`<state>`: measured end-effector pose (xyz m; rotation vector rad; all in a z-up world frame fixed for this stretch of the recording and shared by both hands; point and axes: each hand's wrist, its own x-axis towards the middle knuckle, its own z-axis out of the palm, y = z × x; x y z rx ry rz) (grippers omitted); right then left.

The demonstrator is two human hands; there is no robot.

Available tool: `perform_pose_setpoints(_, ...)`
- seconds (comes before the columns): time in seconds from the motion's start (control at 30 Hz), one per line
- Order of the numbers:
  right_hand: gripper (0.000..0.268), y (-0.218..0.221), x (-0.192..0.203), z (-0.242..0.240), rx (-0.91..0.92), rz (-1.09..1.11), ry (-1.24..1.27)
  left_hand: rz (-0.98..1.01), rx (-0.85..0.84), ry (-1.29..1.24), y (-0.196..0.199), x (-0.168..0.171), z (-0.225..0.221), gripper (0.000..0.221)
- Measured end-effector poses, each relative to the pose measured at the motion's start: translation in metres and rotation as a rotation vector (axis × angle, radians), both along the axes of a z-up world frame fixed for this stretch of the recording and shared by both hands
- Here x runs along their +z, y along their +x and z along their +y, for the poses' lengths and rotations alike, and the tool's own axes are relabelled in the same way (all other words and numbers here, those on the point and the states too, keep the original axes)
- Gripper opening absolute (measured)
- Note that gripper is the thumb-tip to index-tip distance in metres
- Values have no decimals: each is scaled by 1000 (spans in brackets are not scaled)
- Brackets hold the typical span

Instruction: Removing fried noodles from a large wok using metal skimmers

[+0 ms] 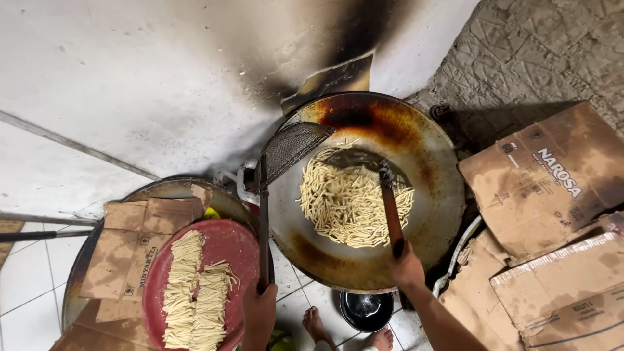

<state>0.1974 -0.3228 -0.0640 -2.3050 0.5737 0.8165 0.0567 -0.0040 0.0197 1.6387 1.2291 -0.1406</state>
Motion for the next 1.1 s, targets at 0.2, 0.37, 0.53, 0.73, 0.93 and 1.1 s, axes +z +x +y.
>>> perform_pose_setpoints(0.2, 67, -72, 67, -42, 53, 100, -112, 21, -86, 35, 27, -21, 2, 14)
perform_pose_setpoints(0.37, 60, -73, 78, -52, -97, 35, -49, 112, -136, 27, 42, -11, 1, 20)
perform_pose_setpoints(0.53, 53, -12, 51, -48, -341, -63, 30, 161, -147, 66, 48, -26, 4, 29)
perform_pose_setpoints(0.73, 49, 36, -34, -79, -134, -84, -211, 109, -205, 128, 37, -67, 15, 35)
perform_pose_setpoints(0.93, 54, 13, -26, -44, -411, 234, 53, 192, -241, 53, 31, -21, 16, 27)
perform_pose_setpoints(1.1, 29, -20, -34, -25, -456, 277, 300, 126, -195, 22, 19, -25, 14, 18)
